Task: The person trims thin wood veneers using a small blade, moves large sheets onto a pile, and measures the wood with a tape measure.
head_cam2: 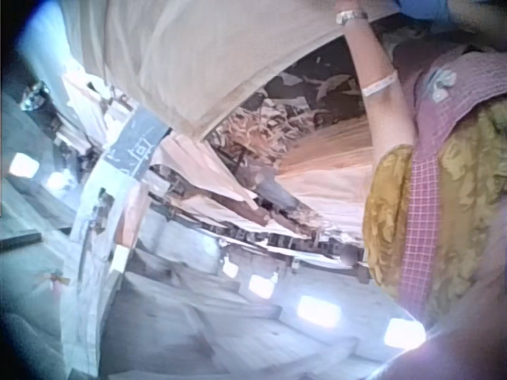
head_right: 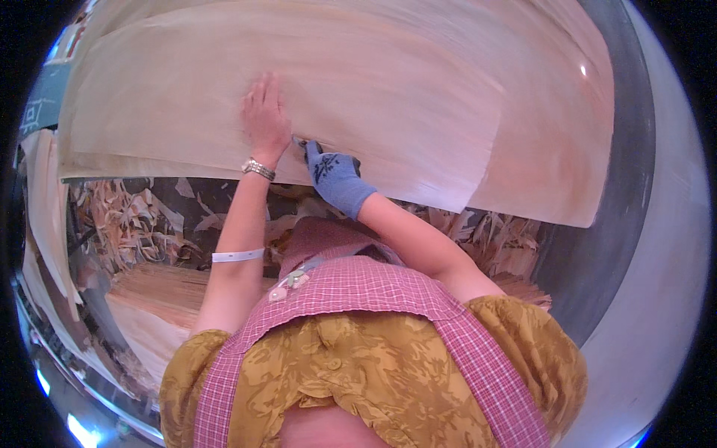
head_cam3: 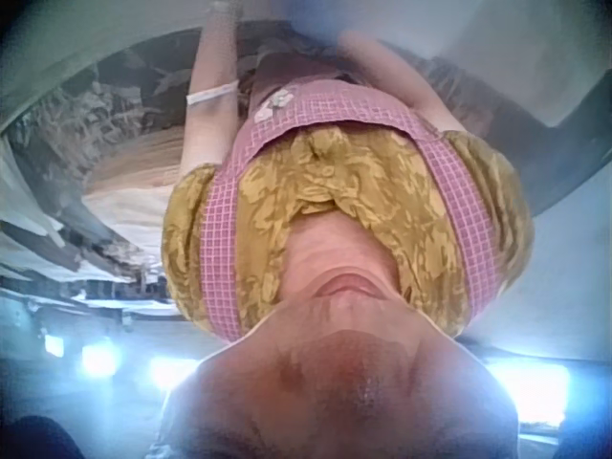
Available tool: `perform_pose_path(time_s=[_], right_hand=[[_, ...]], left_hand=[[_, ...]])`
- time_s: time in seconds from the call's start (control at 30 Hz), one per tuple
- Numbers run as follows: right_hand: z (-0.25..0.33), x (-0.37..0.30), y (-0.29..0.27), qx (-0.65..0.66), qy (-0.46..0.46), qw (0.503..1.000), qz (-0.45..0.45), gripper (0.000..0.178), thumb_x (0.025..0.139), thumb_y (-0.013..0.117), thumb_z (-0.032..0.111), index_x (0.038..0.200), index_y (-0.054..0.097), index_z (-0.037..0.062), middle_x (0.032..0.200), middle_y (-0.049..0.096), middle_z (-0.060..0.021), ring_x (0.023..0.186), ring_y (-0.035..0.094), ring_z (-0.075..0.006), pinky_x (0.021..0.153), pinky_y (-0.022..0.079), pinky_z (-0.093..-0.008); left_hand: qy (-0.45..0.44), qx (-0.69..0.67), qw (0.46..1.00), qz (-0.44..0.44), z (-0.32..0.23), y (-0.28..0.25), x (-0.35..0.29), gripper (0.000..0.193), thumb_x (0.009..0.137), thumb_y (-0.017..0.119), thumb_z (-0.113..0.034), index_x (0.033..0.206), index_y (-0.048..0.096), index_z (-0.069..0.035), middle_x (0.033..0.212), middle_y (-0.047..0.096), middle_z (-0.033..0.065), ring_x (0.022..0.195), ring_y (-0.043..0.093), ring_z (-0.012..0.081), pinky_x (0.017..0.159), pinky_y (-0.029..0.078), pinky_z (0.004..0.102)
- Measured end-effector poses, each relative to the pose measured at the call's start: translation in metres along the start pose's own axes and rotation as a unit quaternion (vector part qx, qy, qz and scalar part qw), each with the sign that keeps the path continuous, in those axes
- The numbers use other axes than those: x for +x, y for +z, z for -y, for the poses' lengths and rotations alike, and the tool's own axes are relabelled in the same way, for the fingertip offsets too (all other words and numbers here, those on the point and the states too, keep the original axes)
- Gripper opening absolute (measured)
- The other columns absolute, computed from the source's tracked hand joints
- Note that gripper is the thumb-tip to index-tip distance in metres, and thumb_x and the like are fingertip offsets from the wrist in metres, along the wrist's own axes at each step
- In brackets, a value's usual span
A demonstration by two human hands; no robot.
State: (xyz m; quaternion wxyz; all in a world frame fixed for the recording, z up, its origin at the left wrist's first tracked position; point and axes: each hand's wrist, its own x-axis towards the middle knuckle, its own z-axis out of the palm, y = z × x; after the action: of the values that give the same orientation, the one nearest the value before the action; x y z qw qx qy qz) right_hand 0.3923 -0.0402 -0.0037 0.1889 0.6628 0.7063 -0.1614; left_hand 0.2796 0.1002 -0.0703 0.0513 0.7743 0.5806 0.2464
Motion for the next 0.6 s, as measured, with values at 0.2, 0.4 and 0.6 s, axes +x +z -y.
perform_pose_path(time_s=[0.2,0.4,0.6], right_hand=[[-0.105,-0.077,0.028,0.076,-0.053,0.996,-0.014,0.02,0.093,0.052,0.021,0.11,0.047,0.0104,0.074,0.069,-0.0144,0.063,0.07,-0.0329,0.051,0.051,-0.049],[-0.278,-0.143,0.048,-0.03,-0.157,0.987,0.028,0.023,0.087,0.056,0.016,0.11,0.054,0.0151,0.074,0.067,-0.0103,0.067,0.069,-0.0307,0.056,0.051,-0.0476],[-0.448,-0.196,0.025,-0.185,-0.141,0.972,0.012,0.03,0.09,0.052,0.014,0.116,0.061,0.0248,0.086,0.066,-0.0073,0.08,0.067,-0.0252,0.072,0.051,-0.042]], left_hand=[[0.004,0.036,0.999,-0.022,-0.014,0.014,-0.016,0.048,0.095,0.05,-0.025,0.144,0.046,-0.021,0.149,0.044,0.0037,0.139,0.036,0.0292,0.116,0.021,0.0529],[0.019,0.028,0.999,-0.039,-0.01,0.017,-0.014,0.048,0.096,0.048,-0.025,0.144,0.046,-0.022,0.149,0.043,0.0024,0.14,0.035,0.0265,0.117,0.021,0.0513],[0.017,0.082,0.996,-0.031,-0.007,0.023,-0.018,0.051,0.094,0.049,-0.024,0.145,0.044,-0.022,0.15,0.042,0.0021,0.14,0.035,0.0259,0.117,0.021,0.0512]])
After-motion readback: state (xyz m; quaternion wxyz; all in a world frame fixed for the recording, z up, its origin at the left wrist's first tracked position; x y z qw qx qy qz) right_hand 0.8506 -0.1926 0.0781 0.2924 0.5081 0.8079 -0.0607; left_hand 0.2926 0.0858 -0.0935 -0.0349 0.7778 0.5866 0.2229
